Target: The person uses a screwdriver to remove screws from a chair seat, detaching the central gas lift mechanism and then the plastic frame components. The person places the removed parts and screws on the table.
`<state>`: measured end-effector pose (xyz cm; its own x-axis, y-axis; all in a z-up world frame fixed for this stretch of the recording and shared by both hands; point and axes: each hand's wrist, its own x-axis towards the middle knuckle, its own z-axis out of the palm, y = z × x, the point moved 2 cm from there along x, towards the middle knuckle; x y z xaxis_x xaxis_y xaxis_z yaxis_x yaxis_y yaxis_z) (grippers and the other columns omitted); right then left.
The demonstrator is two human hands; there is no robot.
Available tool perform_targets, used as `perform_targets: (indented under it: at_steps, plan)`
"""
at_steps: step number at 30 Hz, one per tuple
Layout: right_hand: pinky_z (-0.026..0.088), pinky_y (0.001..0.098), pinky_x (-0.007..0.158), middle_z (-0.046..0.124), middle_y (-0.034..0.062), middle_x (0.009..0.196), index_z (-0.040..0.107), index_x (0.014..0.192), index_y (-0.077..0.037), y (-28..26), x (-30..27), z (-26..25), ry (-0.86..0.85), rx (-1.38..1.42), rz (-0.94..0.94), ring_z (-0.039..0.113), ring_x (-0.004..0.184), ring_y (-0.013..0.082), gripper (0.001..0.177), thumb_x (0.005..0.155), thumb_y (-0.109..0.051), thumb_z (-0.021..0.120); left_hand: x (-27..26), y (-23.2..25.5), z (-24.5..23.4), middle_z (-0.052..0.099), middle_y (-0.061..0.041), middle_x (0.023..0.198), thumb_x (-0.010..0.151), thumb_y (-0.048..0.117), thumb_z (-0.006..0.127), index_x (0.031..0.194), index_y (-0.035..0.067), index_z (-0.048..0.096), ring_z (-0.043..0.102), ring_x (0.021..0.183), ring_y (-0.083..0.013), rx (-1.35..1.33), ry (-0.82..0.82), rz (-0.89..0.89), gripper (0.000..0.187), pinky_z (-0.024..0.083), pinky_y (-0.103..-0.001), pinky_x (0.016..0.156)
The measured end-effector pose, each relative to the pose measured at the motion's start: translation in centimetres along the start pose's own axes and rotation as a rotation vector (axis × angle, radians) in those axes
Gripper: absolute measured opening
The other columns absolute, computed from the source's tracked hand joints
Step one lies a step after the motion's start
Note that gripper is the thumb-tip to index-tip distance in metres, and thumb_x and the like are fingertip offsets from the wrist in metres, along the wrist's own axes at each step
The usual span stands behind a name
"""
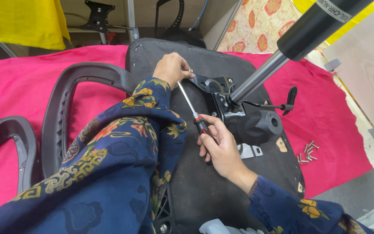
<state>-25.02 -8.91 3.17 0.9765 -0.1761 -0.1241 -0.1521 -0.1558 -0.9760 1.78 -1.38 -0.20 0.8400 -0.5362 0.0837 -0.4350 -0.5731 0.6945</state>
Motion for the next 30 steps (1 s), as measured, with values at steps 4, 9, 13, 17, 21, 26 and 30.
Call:
perform_targets:
  at_steps: [4, 9, 13, 17, 21, 26, 30]
  plan:
    - [0.049, 0.02, 0.048, 0.063, 0.0047, 0.084, 0.047, 0.145, -0.004, 0.0, -0.1, 0.0, 0.004, -0.005, 0.008, 0.061, 0.061, 0.0069, 0.05, 0.096, -0.009, 0.049, -0.3, 0.7, -0.4, 0.076, -0.01, 0.09, 0.073, 0.034, 0.09, 0.084, 0.008, 0.081, 0.074, 0.084, -0.0263, 0.061, 0.081, 0.058, 0.03, 0.057, -0.037, 0.081]
    - [0.049, 0.0202, 0.048, 0.063, 0.0047, 0.085, 0.047, 0.146, -0.004, 0.0, 0.0, -0.1, -0.006, 0.008, 0.001, 0.061, 0.061, 0.0072, 0.05, 0.096, -0.009, 0.049, -0.7, 0.7, -0.4, 0.074, -0.011, 0.083, 0.076, 0.039, 0.09, 0.079, 0.002, 0.075, 0.074, 0.082, -0.0266, -0.01, 0.188, 0.033, 0.04, 0.057, -0.038, 0.08]
    - [0.049, 0.0205, 0.048, 0.063, 0.0047, 0.085, 0.047, 0.145, -0.004, 0.1, 0.0, -0.1, -0.009, 0.0, -0.014, 0.062, 0.062, 0.0073, 0.049, 0.097, -0.009, 0.05, -0.6, 0.7, -0.3, 0.076, -0.008, 0.083, 0.079, 0.033, 0.085, 0.086, 0.007, 0.078, 0.074, 0.081, -0.0225, -0.054, 0.14, 0.038, 0.028, 0.057, -0.036, 0.078]
    - [0.048, 0.0206, 0.047, 0.063, 0.0043, 0.084, 0.048, 0.145, -0.004, 0.0, 0.0, 0.0, 0.01, 0.028, 0.003, 0.061, 0.06, 0.0069, 0.05, 0.095, -0.009, 0.053, -1.1, 0.9, -0.8, 0.077, -0.009, 0.082, 0.085, 0.031, 0.082, 0.091, 0.006, 0.077, 0.075, 0.078, -0.0191, -0.17, 0.185, -0.036, 0.027, 0.057, -0.033, 0.078]
    - [0.047, 0.0208, 0.047, 0.064, 0.001, 0.084, 0.052, 0.141, -0.005, 0.3, 0.0, 0.2, 0.035, -0.042, 0.039, 0.057, 0.058, 0.0051, 0.051, 0.093, -0.017, 0.064, -2.1, 1.8, -1.8, 0.079, -0.005, 0.081, 0.09, 0.024, 0.072, 0.1, 0.009, 0.078, 0.077, 0.074, -0.0143, -0.381, 0.259, -0.121, 0.02, 0.058, -0.03, 0.076]
    - [0.045, 0.0203, 0.049, 0.063, 0.0011, 0.078, 0.062, 0.116, -0.004, 1.2, 0.0, 0.1, 0.044, -0.001, 0.049, 0.056, 0.057, 0.0045, 0.03, 0.097, -0.027, 0.066, -5.7, 3.9, -3.1, 0.081, -0.003, 0.088, 0.093, 0.025, 0.067, 0.118, 0.01, 0.073, 0.078, 0.08, -0.0116, -0.483, 0.42, -0.02, 0.03, 0.058, -0.027, 0.077]
    - [0.047, 0.0221, 0.049, 0.062, 0.0021, 0.077, 0.057, 0.104, -0.007, 1.4, 0.1, -0.4, 0.06, 0.126, 0.059, 0.059, 0.059, 0.0048, 0.024, 0.097, -0.029, 0.065, -9.8, 5.8, -3.4, 0.08, -0.007, 0.093, 0.097, 0.03, 0.066, 0.114, 0.01, 0.077, 0.079, 0.088, -0.0168, -0.443, 0.467, 0.044, 0.029, 0.057, -0.029, 0.081]
